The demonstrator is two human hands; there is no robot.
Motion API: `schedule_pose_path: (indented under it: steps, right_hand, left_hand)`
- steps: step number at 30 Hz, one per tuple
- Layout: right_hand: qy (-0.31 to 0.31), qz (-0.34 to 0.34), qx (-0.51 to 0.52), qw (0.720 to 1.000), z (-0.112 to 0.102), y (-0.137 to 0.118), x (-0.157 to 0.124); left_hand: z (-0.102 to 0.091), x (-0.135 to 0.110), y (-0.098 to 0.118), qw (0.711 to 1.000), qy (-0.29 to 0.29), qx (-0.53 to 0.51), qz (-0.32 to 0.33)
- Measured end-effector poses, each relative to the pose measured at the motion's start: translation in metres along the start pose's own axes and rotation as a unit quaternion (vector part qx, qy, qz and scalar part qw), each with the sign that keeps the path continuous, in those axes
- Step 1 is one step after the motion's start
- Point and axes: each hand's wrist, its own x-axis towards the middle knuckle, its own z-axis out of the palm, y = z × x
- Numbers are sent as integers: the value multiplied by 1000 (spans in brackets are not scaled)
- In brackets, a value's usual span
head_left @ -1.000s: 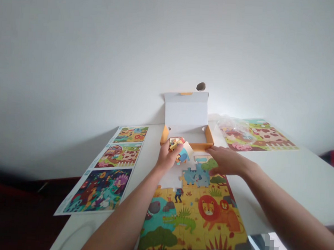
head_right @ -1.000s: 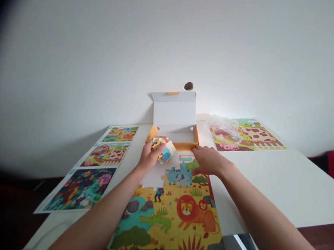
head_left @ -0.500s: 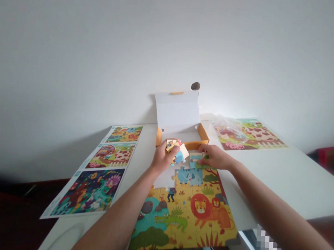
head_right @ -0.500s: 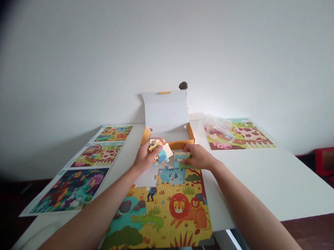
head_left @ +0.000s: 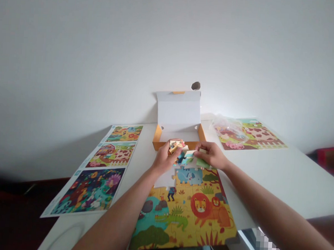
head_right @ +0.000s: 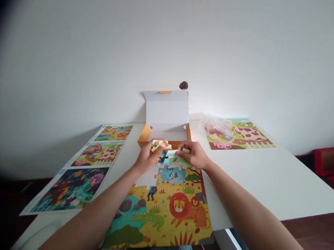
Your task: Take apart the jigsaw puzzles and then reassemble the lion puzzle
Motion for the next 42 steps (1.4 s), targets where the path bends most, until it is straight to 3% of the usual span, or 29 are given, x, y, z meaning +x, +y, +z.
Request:
schedule_pose_path:
  steps: [3, 9, 12, 15, 18, 20, 23, 25, 27, 32, 42]
  right_hand:
    - [22, 1, -10, 1000, 13, -5, 0]
    - [104, -48, -20, 993, 25, -10, -3]
    - [157, -72, -32, 984, 34, -14, -4]
    - [167, -86, -61, 980, 41, -19, -2]
    - [170, -102, -121, 973, 36, -21, -1]
    - [136, -96, -182, 969, 29, -21, -2]
    - [17, -79, -256, 963, 26, -18, -6]
    - [-50, -97, -289, 951, 33, -17, -9]
    - [-82, -122, -314, 938, 44, -16, -11]
    - [-84, -134, -342, 926, 67, -16, -9]
    - [-69, -158, -237, 956, 65, -10, -8]
  left_hand:
    - [1, -2, 1, 999, -52, -16, 3]
    - [5, 2, 1, 998, -46, -31, -41]
    - [9, 1, 3, 994, -72, -68, -48]
    - [12, -1, 6, 991, -103, -82, -37]
    - [10, 0, 7, 994, -61, -84, -37]
    - [7, 2, 7, 994, 46, -90, -40]
    - [3, 7, 5, 971, 217, -87, -40]
    - [2, 10, 4, 962, 259, -73, -41]
    - [2, 10, 3, 964, 255, -60, -44]
    - [3, 8, 3, 973, 227, -45, -24]
    - [3, 8, -1, 975, 219, -41, -14]
